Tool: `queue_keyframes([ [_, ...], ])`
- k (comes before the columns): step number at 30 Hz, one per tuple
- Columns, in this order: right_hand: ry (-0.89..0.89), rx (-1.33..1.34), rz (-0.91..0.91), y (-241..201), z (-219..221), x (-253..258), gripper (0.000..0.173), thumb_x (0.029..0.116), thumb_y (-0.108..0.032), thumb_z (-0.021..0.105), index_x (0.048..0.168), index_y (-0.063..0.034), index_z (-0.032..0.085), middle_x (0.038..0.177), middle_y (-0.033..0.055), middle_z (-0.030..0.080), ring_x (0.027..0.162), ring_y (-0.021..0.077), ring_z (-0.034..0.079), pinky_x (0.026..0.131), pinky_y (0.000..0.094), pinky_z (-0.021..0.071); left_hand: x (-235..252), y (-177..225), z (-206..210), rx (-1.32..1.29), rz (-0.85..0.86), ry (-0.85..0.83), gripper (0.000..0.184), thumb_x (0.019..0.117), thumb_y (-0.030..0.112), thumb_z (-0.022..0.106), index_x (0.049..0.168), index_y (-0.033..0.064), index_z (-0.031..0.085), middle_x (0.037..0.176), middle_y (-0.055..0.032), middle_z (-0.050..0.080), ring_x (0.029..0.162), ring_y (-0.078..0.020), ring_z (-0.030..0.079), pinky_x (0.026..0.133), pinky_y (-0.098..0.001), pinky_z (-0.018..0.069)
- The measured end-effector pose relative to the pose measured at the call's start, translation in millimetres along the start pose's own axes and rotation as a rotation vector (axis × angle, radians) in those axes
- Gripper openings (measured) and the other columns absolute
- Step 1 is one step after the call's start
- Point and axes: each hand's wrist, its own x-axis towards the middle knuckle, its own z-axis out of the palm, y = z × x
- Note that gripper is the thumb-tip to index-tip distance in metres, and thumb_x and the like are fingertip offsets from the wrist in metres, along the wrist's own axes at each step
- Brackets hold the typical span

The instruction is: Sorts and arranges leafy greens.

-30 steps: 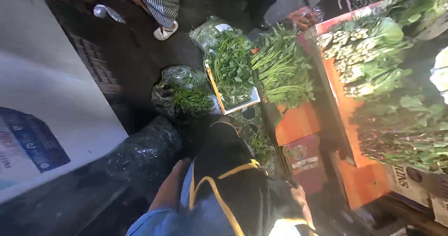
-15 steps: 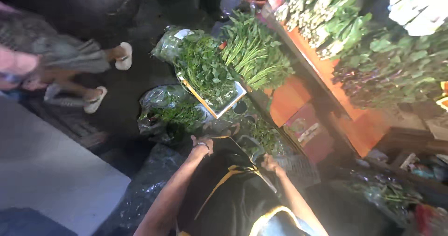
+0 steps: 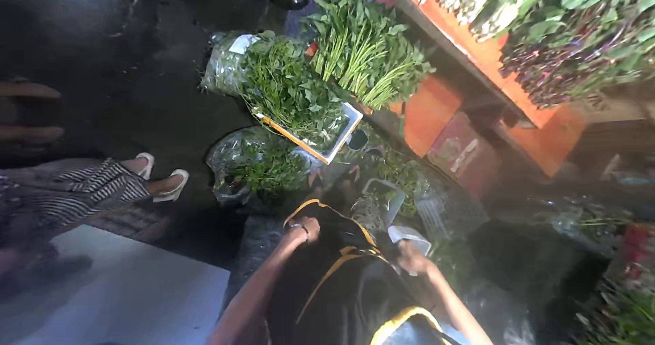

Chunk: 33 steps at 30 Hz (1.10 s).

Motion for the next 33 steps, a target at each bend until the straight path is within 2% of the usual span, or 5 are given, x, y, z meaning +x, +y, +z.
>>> queue_keyframes([
  [5,-0.254,0.256,-0.113,28,-9,-60,0.014,0.0918,0.002,0.063,0.103,0.0084,0.069,0.093,0.0161,0.069,0.083,0.0205,0.065,0.085,0.0419,0.0539,-80,-10,3,-0.113,0.257,-0.064,0.027,0.1039,0.005,0.053,0.121,-0.0120,0.065,0.120,-0.0317,0.065,0.117,-0.0443,0.062,0.105,-0.0565,0.0437],
  [11,-0.387,0.145,-0.198,54,-15,7,0.019,0.0919,0.002,0.064,0.108,0.0083,0.071,0.103,0.0226,0.070,0.097,0.0302,0.066,0.094,0.0486,0.0503,-66,-68,75,-0.372,-0.109,-0.188,0.030,0.1018,0.015,0.060,0.121,-0.0080,0.066,0.119,-0.0287,0.066,0.112,-0.0414,0.064,0.102,-0.0577,0.0464],
  [21,0.665,0.636,-0.038,27,-150,260,0.035,0.1051,-0.011,0.053,0.135,0.0042,0.058,0.135,0.0245,0.062,0.123,0.0327,0.062,0.107,0.0474,0.0481,67,-75,-25,-0.199,-0.140,0.106,0.046,0.0996,0.029,0.067,0.133,-0.0017,0.063,0.133,-0.0277,0.062,0.128,-0.0458,0.056,0.108,-0.0648,0.0405],
  [26,0.558,1.160,-0.309,-72,-160,417,0.034,0.1060,-0.007,0.053,0.138,0.0043,0.052,0.126,0.0220,0.061,0.099,0.0239,0.066,0.086,0.0383,0.0568,216,-79,-88,-0.853,0.176,0.791,0.052,0.1026,0.011,0.057,0.149,-0.0086,0.042,0.150,-0.0288,0.048,0.138,-0.0356,0.050,0.116,-0.0435,0.0399],
  [33,0.820,1.143,-0.263,-128,-151,557,0.076,0.0993,-0.027,0.069,0.158,-0.0029,0.027,0.146,0.0282,0.050,0.129,0.0387,0.055,0.107,0.0524,0.0467,404,-86,-103,-1.792,-0.153,0.629,0.056,0.1088,0.028,0.050,0.154,-0.0003,0.032,0.152,-0.0283,0.039,0.128,-0.0392,0.049,0.100,-0.0524,0.0455],
])
